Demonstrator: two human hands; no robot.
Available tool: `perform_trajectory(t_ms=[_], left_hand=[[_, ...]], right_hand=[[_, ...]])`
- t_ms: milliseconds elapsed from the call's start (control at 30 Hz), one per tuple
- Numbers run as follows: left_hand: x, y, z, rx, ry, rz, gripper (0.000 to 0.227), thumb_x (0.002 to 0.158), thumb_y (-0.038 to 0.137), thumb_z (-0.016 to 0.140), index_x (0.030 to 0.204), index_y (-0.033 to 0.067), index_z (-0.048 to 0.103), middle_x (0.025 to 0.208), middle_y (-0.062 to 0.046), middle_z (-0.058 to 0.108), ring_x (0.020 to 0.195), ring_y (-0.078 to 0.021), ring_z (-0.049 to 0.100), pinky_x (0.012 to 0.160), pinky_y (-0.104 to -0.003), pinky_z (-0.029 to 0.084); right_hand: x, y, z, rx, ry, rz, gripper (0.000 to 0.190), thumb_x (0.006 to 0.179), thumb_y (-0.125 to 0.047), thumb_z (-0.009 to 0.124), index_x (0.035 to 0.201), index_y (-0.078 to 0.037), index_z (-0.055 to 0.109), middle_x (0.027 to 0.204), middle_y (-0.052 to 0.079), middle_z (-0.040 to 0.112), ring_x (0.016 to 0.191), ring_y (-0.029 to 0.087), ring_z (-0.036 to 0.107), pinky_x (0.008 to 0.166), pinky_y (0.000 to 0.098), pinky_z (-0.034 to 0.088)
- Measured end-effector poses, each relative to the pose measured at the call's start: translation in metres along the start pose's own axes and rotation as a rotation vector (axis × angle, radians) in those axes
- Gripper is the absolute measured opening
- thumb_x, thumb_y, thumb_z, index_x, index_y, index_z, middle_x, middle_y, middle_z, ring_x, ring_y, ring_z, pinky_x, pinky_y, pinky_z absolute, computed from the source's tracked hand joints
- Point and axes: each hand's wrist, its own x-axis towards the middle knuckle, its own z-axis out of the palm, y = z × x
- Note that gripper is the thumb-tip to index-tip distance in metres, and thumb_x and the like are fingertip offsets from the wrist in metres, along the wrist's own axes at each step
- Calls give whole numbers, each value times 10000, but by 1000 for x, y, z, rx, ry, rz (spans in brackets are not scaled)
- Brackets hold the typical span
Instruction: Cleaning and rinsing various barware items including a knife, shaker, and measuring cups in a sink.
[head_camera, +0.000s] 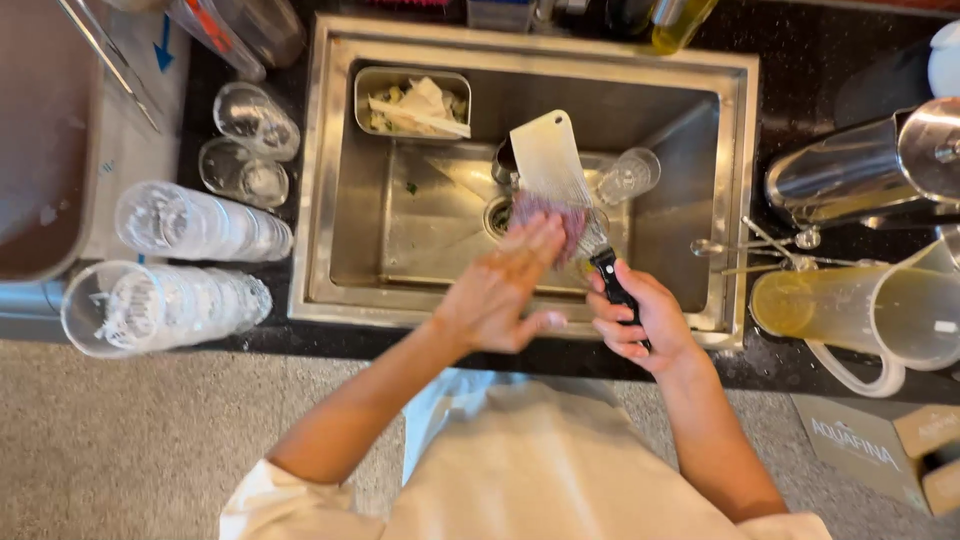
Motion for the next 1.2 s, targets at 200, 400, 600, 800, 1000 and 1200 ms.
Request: perform_trajectory(t_ms=[200,400,600,800,1000,1200], left_hand=[[13,4,-1,88,-36,34,923,992,615,480,1548,-102,317,1633,-259,341,1550,-399,298,1277,-476,241],[3,6,9,20,-48,44,943,959,618,492,1523,-116,311,1610,-274,341,1523,-422,306,1262,-490,240],[28,-22,3,-6,33,-130,896,1018,586,478,1561,-107,313,1664,-272,315,1554,-421,300,1279,-460,255],[14,17,18,-98,8,41,882,992,574,507,1552,-81,317,1656,-223,316,1557,-404,306,1280,-465,243],[37,-46,11,-59,93,-231,814,1046,516,499,1593,-61,320,1690,-212,313,1586,-382,300,1315,-453,252],[15,21,18,-167,-14,28,843,961,518,563,1528,-61,333,1624,-226,334,1530,-396,296,1252,-465,235]], right_hand=[[4,-1,13,-13,7,3,380,1076,-434,448,998,-68,508,634,-34,373,399,38,286,255,205,257],[8,2,9,-6,16,4,371,1085,-423,447,987,-69,505,628,-42,365,393,33,285,248,202,251],[4,5,13,-35,27,38,378,1080,-419,439,976,-62,507,621,-45,363,386,37,277,248,207,248],[2,4,-1,-37,110,30,380,1071,-435,439,962,-76,500,606,-39,359,364,42,263,244,210,244],[-4,3,7,7,8,87,378,1083,-425,453,959,-70,492,622,-43,358,380,36,265,248,206,249],[-1,7,2,-29,72,66,373,1065,-428,449,955,-76,501,603,-39,350,369,44,264,243,213,248]])
